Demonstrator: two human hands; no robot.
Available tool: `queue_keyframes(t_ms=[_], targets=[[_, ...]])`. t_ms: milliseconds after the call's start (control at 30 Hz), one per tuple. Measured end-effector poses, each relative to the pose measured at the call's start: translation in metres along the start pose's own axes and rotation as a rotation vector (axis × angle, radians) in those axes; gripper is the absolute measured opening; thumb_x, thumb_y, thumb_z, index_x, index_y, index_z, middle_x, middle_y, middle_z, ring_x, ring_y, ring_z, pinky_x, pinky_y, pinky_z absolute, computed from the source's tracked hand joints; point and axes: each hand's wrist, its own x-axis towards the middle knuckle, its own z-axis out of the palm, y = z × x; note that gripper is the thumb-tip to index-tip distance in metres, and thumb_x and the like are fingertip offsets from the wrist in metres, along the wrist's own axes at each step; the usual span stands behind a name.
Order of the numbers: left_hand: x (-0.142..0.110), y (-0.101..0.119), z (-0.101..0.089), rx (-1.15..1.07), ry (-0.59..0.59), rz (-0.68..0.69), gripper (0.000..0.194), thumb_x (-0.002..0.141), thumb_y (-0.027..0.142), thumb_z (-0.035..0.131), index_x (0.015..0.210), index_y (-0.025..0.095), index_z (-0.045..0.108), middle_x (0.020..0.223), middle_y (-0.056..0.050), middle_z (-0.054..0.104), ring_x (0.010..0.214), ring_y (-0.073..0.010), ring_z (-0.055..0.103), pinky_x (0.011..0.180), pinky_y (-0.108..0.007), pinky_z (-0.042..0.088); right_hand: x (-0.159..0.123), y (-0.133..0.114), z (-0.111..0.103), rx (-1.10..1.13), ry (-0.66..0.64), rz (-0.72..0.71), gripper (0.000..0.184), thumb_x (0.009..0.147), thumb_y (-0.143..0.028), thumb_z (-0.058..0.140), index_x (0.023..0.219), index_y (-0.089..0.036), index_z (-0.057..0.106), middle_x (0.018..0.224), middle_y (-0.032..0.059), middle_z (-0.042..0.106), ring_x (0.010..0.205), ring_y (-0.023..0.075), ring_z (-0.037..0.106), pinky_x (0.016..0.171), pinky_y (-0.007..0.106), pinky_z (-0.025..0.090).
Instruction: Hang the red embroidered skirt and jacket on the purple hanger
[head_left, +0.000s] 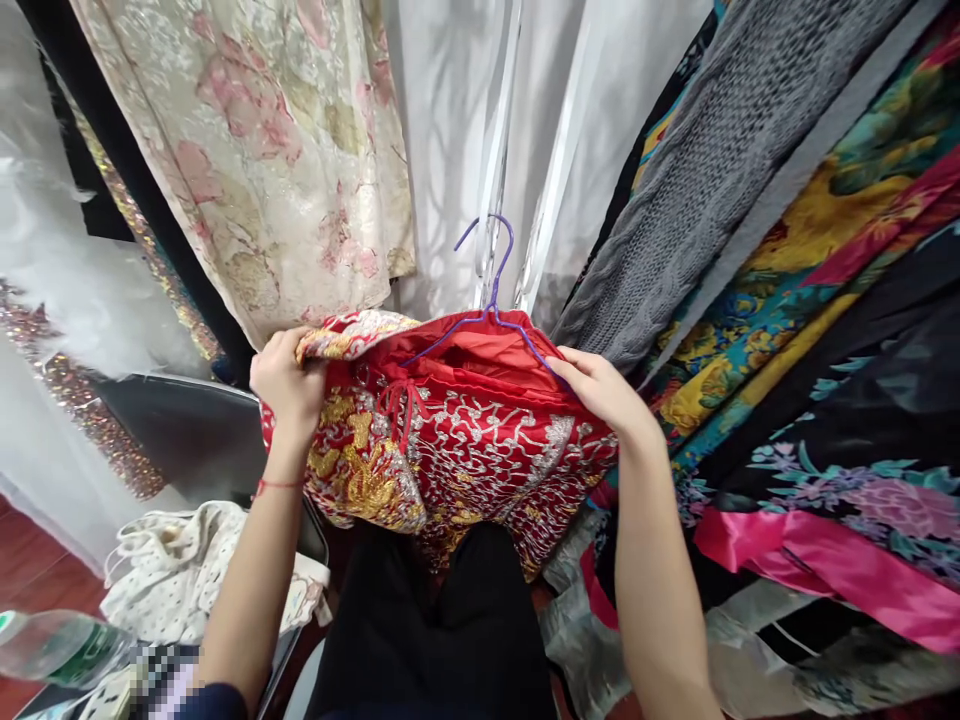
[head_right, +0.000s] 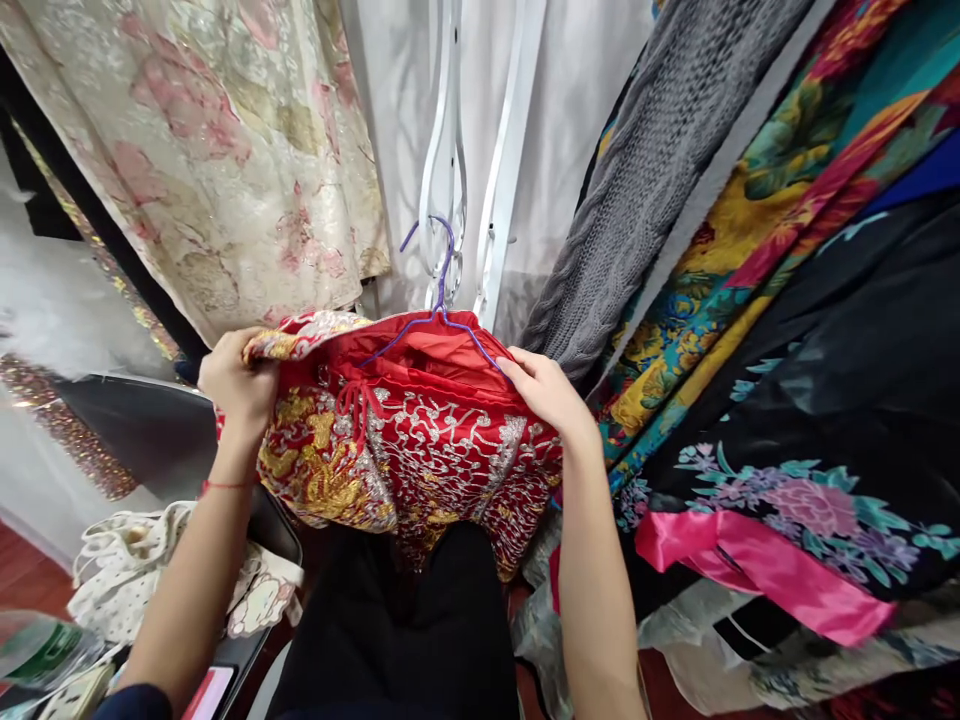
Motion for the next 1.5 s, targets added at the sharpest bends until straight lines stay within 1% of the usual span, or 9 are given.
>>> queue_keyframes(t_ms=[200,333,467,633,767,933,1167,1300,1500], targets=[[0.026,0.033,0.014,0.226,-0.585,0.089,0.050,0.079,0.038,0.066,0.119,0.009,0.060,0.116,-0.024,0.066,0.111,-0.0399,0.061,0.094,-0.048,0.045,-0.019,0.003,-0.035,-0.163,0.191,0.035,0.033,0.088,-0.051,0.048,0.072,-0.022,0.051,0.066,-0.0021,0.050,0.065,0.0149,0.045,0.065,0.027,0.036],[-0.022,0.027,0.004,0.243,-0.347,0.005,0.074,0.075,0.043,0.071,0.132,0.002,0.047,0.130,-0.030,0.055,0.121,-0.0433,0.053,0.096,-0.050,0.044,-0.037,0.000,-0.022,-0.306,0.365,0.058,0.030,0.090,-0.049,0.045,0.081,-0.023,0.057,0.065,-0.0019,0.050,0.062,0.0151,0.044,0.064,0.028,0.033],[-0.065,0.014,-0.001,0.170,-0.136,-0.067,0.053,0.081,0.055,0.059,0.110,0.010,0.059,0.109,-0.022,0.064,0.103,-0.0373,0.061,0.088,-0.045,0.045,-0.045,-0.004,-0.010,-0.236,0.401,0.044,0.030,0.091,-0.049,0.046,0.082,-0.022,0.058,0.063,-0.0025,0.049,0.059,0.0142,0.042,0.061,0.027,0.033],[-0.050,0.005,0.041,-0.098,-0.622,-0.246,0.037,0.070,0.054,0.065,0.059,0.020,0.058,0.057,-0.007,0.059,0.065,-0.0271,0.061,0.065,-0.034,0.043,-0.039,0.005,-0.021,-0.012,0.074,0.023,0.037,0.089,-0.055,0.052,0.073,-0.021,0.053,0.071,-0.0017,0.053,0.068,0.0147,0.047,0.065,0.026,0.039],[-0.002,0.005,0.064,-0.231,-0.573,-0.227,0.026,0.069,0.034,0.055,0.048,0.019,0.052,0.049,-0.004,0.052,0.057,-0.0194,0.054,0.057,-0.029,0.038,-0.036,0.013,-0.031,0.040,-0.138,0.068,0.039,0.086,-0.058,0.055,0.077,-0.020,0.059,0.077,0.0008,0.059,0.075,0.0173,0.051,0.069,0.028,0.043],[0.035,0.015,0.056,-0.361,-0.376,-0.116,0.020,0.065,0.032,0.052,0.058,0.015,0.059,0.056,-0.001,0.053,0.062,-0.0155,0.050,0.059,-0.025,0.037,-0.041,-0.006,-0.037,-0.081,0.232,0.034,0.033,0.090,-0.050,0.051,0.075,-0.021,0.055,0.065,-0.0030,0.048,0.061,0.0125,0.042,0.057,0.024,0.033],[0.035,-0.014,0.063,-0.341,-0.535,-0.085,0.028,0.059,0.044,0.067,0.062,0.016,0.065,0.066,-0.003,0.062,0.067,-0.0178,0.056,0.064,-0.026,0.043,-0.042,-0.037,-0.027,-0.384,0.722,-0.012,0.028,0.095,-0.041,0.046,0.086,-0.022,0.063,0.070,0.0017,0.058,0.061,0.0157,0.048,0.063,0.027,0.034],[0.026,-0.033,0.071,-0.542,-0.550,-0.190,0.030,0.056,0.044,0.070,0.067,0.017,0.068,0.074,-0.004,0.068,0.075,-0.0189,0.060,0.071,-0.026,0.047,-0.048,-0.018,-0.019,-0.345,0.538,0.047,0.025,0.094,-0.043,0.049,0.086,-0.023,0.061,0.068,-0.0002,0.055,0.060,0.0154,0.046,0.062,0.027,0.034],[0.019,-0.020,0.088,-0.871,-0.271,-0.368,0.021,0.065,0.038,0.058,0.069,0.017,0.055,0.075,-0.002,0.062,0.070,-0.0134,0.054,0.069,-0.024,0.047,-0.073,-0.006,-0.024,-0.155,0.095,0.050,0.034,0.094,-0.050,0.046,0.076,-0.022,0.052,0.067,-0.0029,0.049,0.062,0.0135,0.045,0.062,0.025,0.038]])
